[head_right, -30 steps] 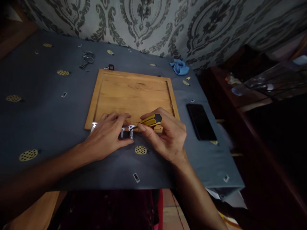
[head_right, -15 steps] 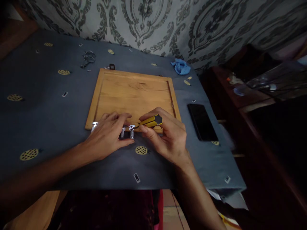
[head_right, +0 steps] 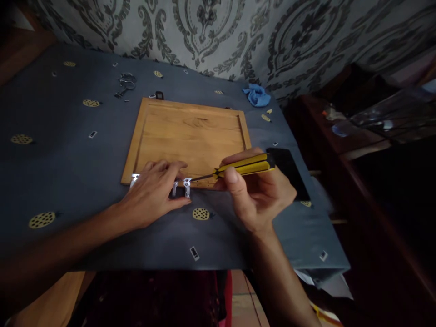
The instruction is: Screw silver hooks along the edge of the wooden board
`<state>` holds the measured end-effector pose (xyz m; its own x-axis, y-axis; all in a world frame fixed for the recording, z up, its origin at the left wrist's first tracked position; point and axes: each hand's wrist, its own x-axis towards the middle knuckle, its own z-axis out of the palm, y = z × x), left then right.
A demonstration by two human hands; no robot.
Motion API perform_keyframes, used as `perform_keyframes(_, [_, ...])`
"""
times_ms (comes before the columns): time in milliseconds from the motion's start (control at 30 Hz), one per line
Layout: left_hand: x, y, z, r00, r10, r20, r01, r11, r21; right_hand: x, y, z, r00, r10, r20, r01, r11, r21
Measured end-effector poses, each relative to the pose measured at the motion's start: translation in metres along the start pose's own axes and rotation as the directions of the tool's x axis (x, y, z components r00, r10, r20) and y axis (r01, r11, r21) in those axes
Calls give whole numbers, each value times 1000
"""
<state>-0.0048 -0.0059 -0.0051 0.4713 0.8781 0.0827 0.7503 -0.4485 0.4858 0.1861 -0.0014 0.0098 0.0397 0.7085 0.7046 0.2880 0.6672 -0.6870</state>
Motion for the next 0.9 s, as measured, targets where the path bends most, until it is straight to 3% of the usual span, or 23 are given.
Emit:
perform_keyframes(200, [1, 0, 0, 1000, -10, -5, 10, 1000, 14, -1, 3, -2, 988, 34, 152, -26, 998, -57])
perform_keyframes(900, [0, 1, 0, 1000, -12, -5, 12, 1000, 10, -1, 5, -2, 956, -11, 294, 40, 995, -95])
